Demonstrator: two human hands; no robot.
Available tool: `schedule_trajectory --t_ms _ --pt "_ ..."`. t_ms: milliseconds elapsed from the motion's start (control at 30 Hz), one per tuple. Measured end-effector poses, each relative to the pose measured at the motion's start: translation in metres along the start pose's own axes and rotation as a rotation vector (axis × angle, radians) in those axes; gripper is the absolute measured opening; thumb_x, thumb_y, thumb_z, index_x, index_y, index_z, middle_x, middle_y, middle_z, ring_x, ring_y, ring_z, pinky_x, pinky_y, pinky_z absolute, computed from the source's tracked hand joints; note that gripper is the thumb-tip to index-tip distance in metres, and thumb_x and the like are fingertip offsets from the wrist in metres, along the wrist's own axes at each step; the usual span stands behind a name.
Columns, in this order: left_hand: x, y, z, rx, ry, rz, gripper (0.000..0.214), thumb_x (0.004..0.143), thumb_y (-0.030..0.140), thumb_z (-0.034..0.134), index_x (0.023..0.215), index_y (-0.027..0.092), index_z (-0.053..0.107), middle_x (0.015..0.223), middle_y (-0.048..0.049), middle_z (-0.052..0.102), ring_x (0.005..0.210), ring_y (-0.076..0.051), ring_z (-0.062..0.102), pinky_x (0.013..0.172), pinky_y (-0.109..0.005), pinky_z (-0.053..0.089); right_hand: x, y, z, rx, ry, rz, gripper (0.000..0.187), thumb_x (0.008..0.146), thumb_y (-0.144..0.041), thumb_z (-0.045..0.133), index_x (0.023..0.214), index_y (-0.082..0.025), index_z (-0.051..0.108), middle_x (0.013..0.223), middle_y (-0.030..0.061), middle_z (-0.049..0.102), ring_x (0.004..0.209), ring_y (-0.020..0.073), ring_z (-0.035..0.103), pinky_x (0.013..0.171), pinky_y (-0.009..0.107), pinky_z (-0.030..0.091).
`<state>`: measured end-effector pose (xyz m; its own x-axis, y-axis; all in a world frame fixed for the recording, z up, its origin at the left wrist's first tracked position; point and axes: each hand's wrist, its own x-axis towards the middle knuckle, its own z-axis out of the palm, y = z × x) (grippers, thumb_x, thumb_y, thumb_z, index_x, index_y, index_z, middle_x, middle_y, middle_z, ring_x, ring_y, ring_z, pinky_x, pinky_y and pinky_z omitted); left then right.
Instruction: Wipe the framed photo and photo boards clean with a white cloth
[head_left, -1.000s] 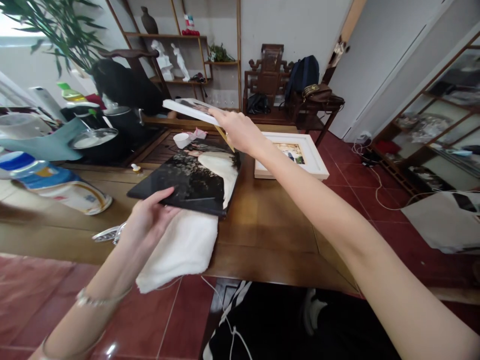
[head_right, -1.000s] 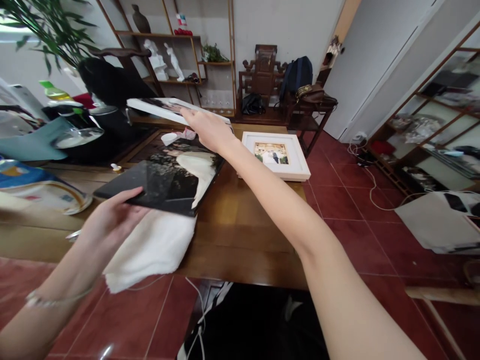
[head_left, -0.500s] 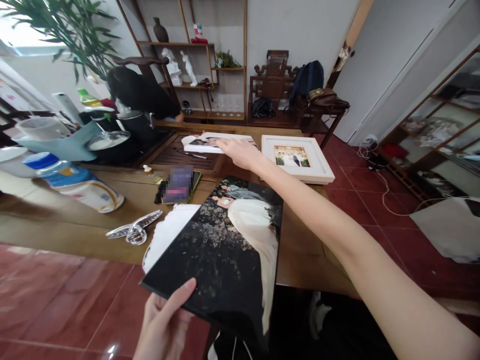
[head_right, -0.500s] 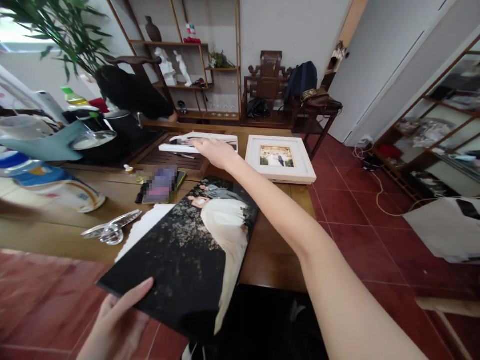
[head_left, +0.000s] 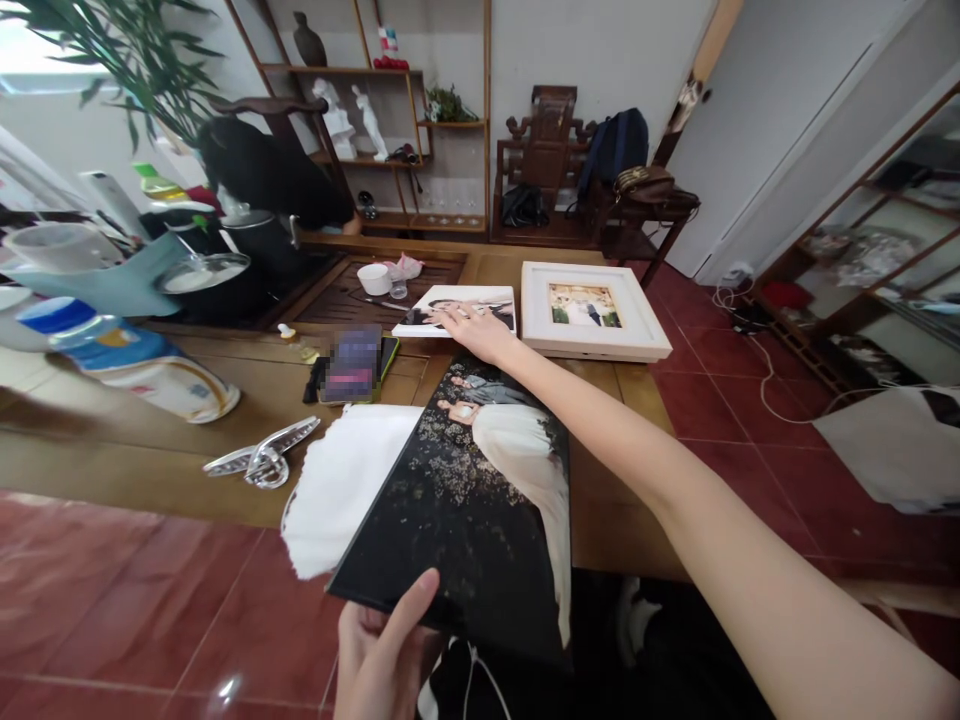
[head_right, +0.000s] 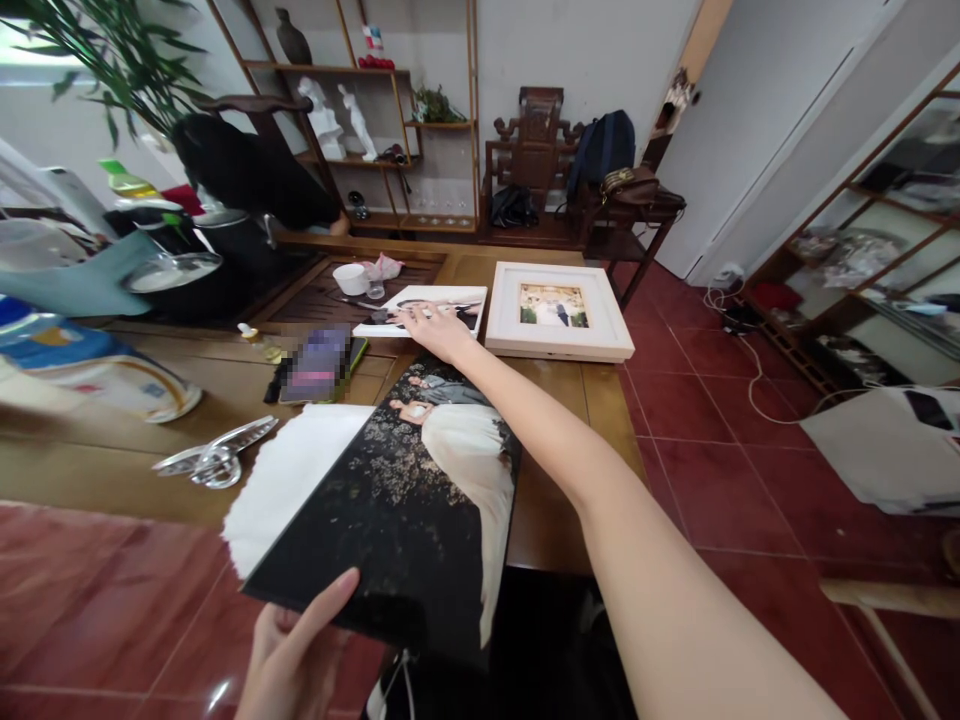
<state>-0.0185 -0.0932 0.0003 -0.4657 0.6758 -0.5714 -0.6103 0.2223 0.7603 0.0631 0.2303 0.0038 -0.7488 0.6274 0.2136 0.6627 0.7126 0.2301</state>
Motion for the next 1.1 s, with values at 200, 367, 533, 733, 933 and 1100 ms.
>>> schedule_trajectory --t_ms 200,367,533,733,933,1100 --pt "-0.002 -0.005 0.008 -0.011 -0.039 0.01 0.052 0.045 0.019 0.091 0.09 0.018 0.064 0.079 -0.0033 0.076 0.078 -0.024 0.074 0.065 -0.024 0.061 0.0 -0.005 0.001 0.073 -0.133 0.096 0.06 0.093 -0.004 0.016 0.151 -0.017 0.024 0.155 0.0192 0.03 0.143 0.039 0.024 0.096 0.077 0.036" --pt "-0.002 -0.008 0.009 0.012 -0.055 0.019 0.051 0.048 0.021 0.091 0.091 0.018 0.064 0.078 -0.0042 0.076 0.077 -0.025 0.074 0.062 -0.024 0.06 0.004 0.002 0.003 0.177 -0.329 0.22 0.071 0.089 0.0 0.032 0.153 -0.026 0.017 0.161 0.0164 0.013 0.146 0.042 0.013 0.098 0.082 0.025" --pt "0.003 -0.012 0.004 0.015 -0.061 0.011 0.048 0.048 0.022 0.09 0.088 0.017 0.065 0.077 -0.004 0.075 0.074 -0.026 0.074 0.059 -0.025 0.06 0.003 0.01 0.007 0.252 -0.415 0.2 0.073 0.089 -0.007 0.046 0.153 -0.028 0.016 0.162 0.0171 0.006 0.146 0.0424 0.011 0.098 0.08 0.023" --pt "0.003 -0.016 0.006 0.024 -0.029 0.016 0.049 0.048 0.022 0.089 0.091 0.017 0.065 0.077 -0.0047 0.075 0.072 -0.026 0.074 0.055 -0.025 0.059 0.002 0.016 0.008 0.337 -0.447 0.165 0.075 0.084 -0.01 0.056 0.151 -0.026 0.026 0.16 0.0162 0.02 0.144 0.0406 0.022 0.104 0.068 0.031" --pt "0.006 -0.009 0.002 0.004 -0.053 0.003 0.051 0.046 0.022 0.091 0.09 0.017 0.066 0.077 -0.004 0.076 0.082 -0.025 0.074 0.066 -0.021 0.059 0.005 0.032 -0.033 0.418 -0.277 0.045 0.054 0.091 -0.015 0.048 0.145 -0.013 0.038 0.152 0.0154 0.039 0.139 0.0254 0.038 0.112 0.041 0.033" --pt "0.012 0.0 -0.018 0.027 -0.042 0.032 0.05 0.044 0.025 0.094 0.086 0.017 0.068 0.08 -0.0029 0.076 0.076 -0.019 0.074 0.07 -0.017 0.058 -0.041 0.044 -0.088 0.6 -0.013 0.041 0.037 0.093 -0.023 0.048 0.127 -0.01 0.057 0.119 0.0166 0.068 0.108 0.0252 0.063 0.093 0.039 0.047"
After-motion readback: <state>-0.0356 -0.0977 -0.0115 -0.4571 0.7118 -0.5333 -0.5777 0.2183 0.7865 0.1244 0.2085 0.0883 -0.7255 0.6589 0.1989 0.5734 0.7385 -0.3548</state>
